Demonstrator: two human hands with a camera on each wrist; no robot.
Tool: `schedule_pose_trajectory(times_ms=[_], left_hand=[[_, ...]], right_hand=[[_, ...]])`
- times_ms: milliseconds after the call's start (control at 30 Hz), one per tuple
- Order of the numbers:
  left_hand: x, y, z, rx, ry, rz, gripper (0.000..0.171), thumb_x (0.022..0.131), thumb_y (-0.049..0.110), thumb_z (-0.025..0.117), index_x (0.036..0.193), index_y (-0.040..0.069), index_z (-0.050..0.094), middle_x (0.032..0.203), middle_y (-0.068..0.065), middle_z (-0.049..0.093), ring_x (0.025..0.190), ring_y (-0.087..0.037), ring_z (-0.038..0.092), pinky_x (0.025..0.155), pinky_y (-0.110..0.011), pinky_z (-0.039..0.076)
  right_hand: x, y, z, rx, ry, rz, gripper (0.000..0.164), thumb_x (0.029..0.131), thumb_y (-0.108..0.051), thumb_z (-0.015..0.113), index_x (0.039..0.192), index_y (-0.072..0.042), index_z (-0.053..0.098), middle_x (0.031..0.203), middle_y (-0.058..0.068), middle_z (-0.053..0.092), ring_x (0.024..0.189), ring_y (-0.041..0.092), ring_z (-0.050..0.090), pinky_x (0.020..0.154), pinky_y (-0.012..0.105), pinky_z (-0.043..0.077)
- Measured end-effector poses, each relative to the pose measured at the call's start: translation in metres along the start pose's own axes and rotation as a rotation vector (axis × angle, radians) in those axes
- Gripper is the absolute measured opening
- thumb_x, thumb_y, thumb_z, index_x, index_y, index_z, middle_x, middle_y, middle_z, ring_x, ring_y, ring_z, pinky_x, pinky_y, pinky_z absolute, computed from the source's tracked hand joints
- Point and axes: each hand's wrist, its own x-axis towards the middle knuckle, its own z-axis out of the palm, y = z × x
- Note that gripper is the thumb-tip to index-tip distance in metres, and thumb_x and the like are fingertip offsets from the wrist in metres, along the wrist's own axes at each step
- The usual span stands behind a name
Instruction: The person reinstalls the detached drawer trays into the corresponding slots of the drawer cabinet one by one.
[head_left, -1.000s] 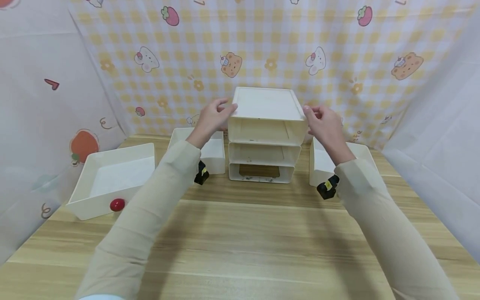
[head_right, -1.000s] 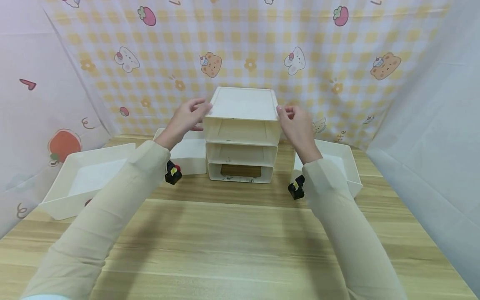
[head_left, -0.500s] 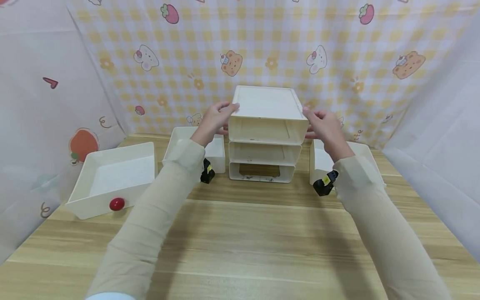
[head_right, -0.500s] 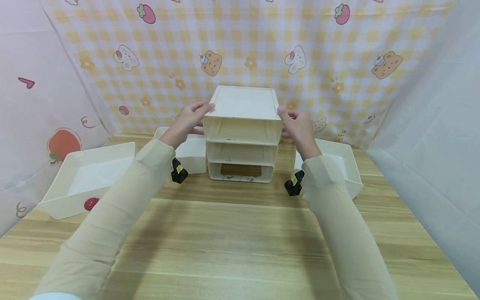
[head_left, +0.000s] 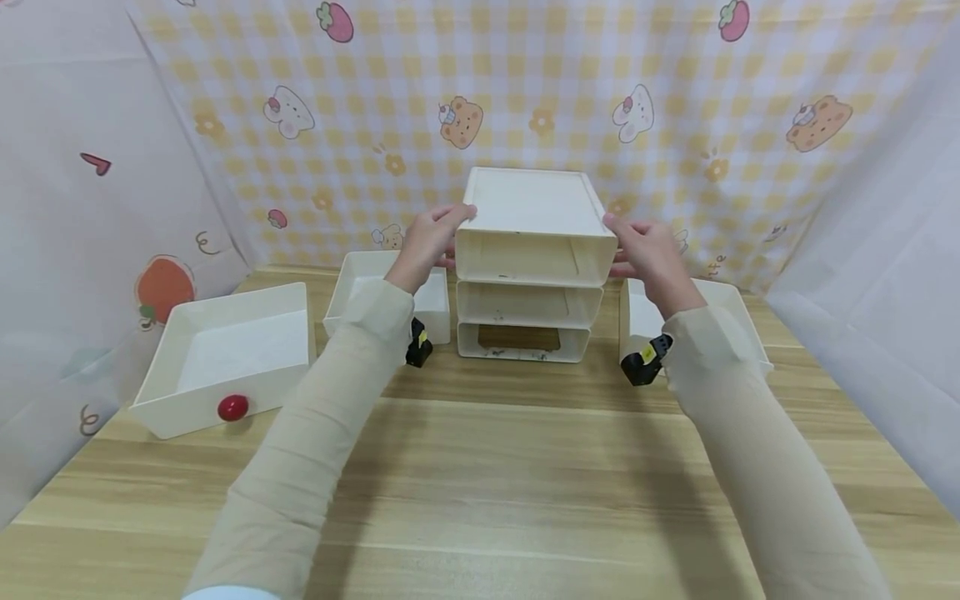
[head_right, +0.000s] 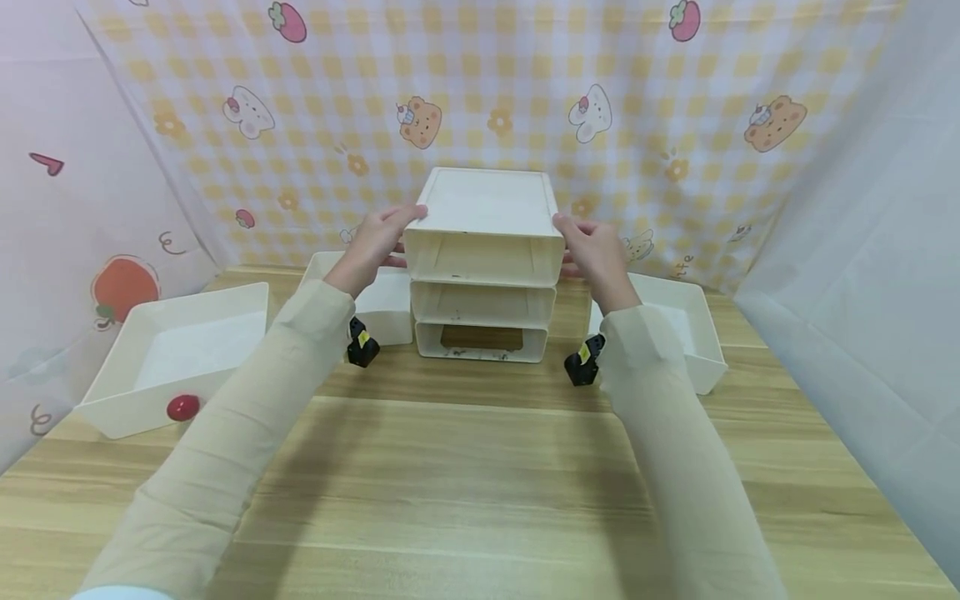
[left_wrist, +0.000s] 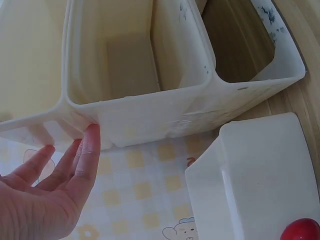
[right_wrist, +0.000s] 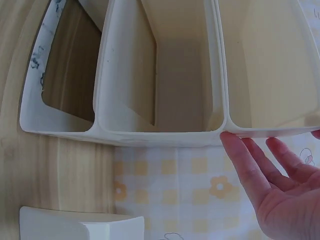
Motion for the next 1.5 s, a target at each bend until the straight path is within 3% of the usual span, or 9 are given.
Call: schedule_pose_trajectory(times_ms=[133, 367, 633, 933, 1200, 1500], left_hand=[[0.000, 0.000, 0.001, 0.002, 0.012, 0.009, 0.050, 0.088, 0.051, 0.052, 0.130, 0.025, 0.054, 0.123, -0.004, 0.057, 0.089, -0.025, 0.061, 0.079, -0.035, 0.054], [0.000, 0.000, 0.002, -0.006, 0.025, -0.001, 0.050, 0.088, 0.051, 0.052, 0.131, 0.024, 0.053, 0.125, -0.002, 0.056, 0.093, -0.025, 0.061, 0.082, -0.037, 0.054], [0.001, 0.000, 0.004, -0.021, 0.026, 0.012, 0.048, 0.087, 0.050, 0.053, 0.128, 0.024, 0.055, 0.127, -0.001, 0.054, 0.093, -0.024, 0.062, 0.081, -0.037, 0.055], [0.001, -0.002, 0.003, -0.001, 0.014, 0.037, 0.044, 0.088, 0.050, 0.052, 0.121, 0.022, 0.059, 0.121, -0.001, 0.055, 0.089, -0.028, 0.061, 0.073, -0.033, 0.056], [-0.001, 0.001, 0.002, 0.024, 0.015, 0.039, 0.043, 0.088, 0.049, 0.052, 0.120, 0.020, 0.060, 0.117, -0.004, 0.055, 0.076, -0.023, 0.059, 0.064, -0.028, 0.055], [0.000, 0.001, 0.002, 0.032, 0.006, 0.039, 0.045, 0.087, 0.049, 0.052, 0.121, 0.020, 0.060, 0.116, -0.009, 0.059, 0.071, -0.020, 0.059, 0.061, -0.026, 0.054]], right_hand=[[0.001, -0.001, -0.001, -0.012, -0.032, 0.010, 0.066, 0.091, -0.050, 0.049, 0.128, 0.005, 0.049, 0.102, 0.010, 0.061, 0.067, 0.005, 0.066, 0.066, 0.021, 0.057], [0.002, -0.009, -0.004, -0.076, -0.164, 0.032, 0.068, 0.094, -0.048, 0.042, 0.139, 0.002, 0.037, 0.130, 0.023, 0.047, 0.080, 0.009, 0.065, 0.075, 0.023, 0.056], [0.006, -0.012, -0.007, -0.061, -0.218, 0.065, 0.070, 0.092, -0.051, 0.044, 0.137, 0.002, 0.037, 0.131, 0.023, 0.045, 0.080, 0.010, 0.066, 0.073, 0.023, 0.057], [0.007, -0.009, -0.006, -0.098, -0.199, 0.059, 0.065, 0.092, -0.051, 0.045, 0.133, 0.000, 0.037, 0.131, 0.020, 0.044, 0.091, 0.019, 0.063, 0.077, 0.025, 0.056], [0.010, -0.007, -0.005, -0.103, -0.150, 0.011, 0.037, 0.092, -0.045, 0.042, 0.104, -0.010, 0.044, 0.121, 0.020, 0.048, 0.070, 0.013, 0.065, 0.065, 0.026, 0.056], [0.013, -0.005, -0.005, -0.105, -0.145, 0.000, 0.035, 0.092, -0.043, 0.042, 0.104, -0.010, 0.045, 0.118, 0.019, 0.049, 0.068, 0.014, 0.065, 0.062, 0.025, 0.056]])
